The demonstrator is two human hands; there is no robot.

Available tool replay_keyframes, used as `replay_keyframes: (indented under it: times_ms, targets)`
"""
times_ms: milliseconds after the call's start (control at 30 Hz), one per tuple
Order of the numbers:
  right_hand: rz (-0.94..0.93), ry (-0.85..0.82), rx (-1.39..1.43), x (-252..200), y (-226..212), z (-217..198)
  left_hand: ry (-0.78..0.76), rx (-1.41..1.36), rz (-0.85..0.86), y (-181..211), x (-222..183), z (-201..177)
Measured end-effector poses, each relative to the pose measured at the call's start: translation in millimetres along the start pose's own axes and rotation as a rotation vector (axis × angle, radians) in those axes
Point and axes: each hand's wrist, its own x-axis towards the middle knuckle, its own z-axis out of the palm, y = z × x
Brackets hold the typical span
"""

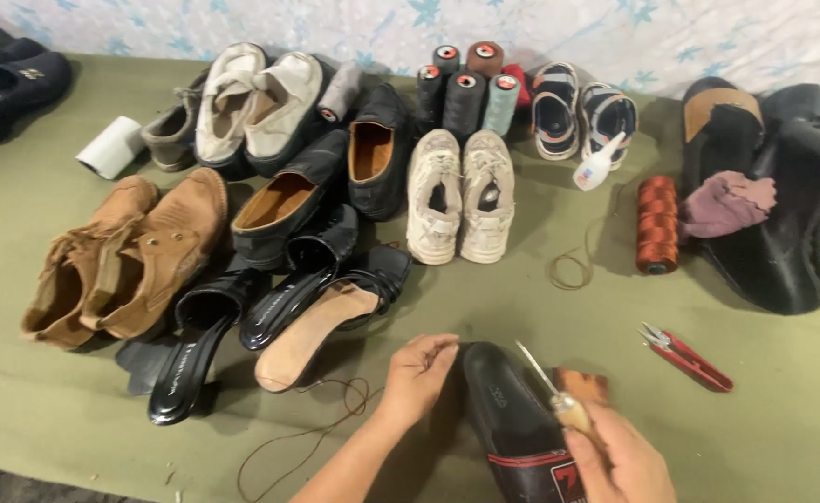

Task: Hand-stitching the sole of a sandal using an awl and thread at a repair station.

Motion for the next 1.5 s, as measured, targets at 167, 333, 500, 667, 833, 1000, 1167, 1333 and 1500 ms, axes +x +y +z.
replay_keyframes:
  times_ms: [167, 333, 500, 667, 833, 1000, 1167, 1333, 1500]
  targets:
    - [-0.104, -0.160, -0.209, 14.8, 8.1, 24.5, -0.096, 0.297, 0.192, 11.7, -9.7, 11.7]
    - [-0.361, -0.137, -0.286, 31.9, 37.2, 64.2, 0.012, 0.444, 0.395, -19.0, -18.5, 14.7]
    - [-0.348, -0.190, -0.301, 36.6, 46.5, 80.3, 0.067, 0.414, 0.485, -14.4, -15.7, 14.6]
    - [-0.319, -0.184, -0.317, 32.0, 47.8, 84.7, 0.081, 0.397, 0.474, -15.5, -12.9, 16.3]
    - [-0.231, -0.223, -0.275, 31.7, 45.0, 81.4, 0.083, 0.391, 0.487, -14.2, -11.0, 16.3]
    - [-0.032, -0.376, -0.337, 36.1, 42.7, 74.8, 0.091, 0.390, 0.520, -13.3, -9.2, 16.5]
    - [-0.221, -0.307, -0.233, 37.1, 53.1, 88.2, 0.105, 0.433, 0.509, -6.7, -13.6, 9.9]
    - [-0.446, -0.136, -0.110, 43.0, 31.7, 66.4, 0.119, 0.453, 0.581, -41.9, -5.0, 22.8]
    - [-0.274, -0.361, -0.010, 53.9, 46.7, 60.2, 0.249, 0.695, 1.044, -244.8, 56.5, 31.4]
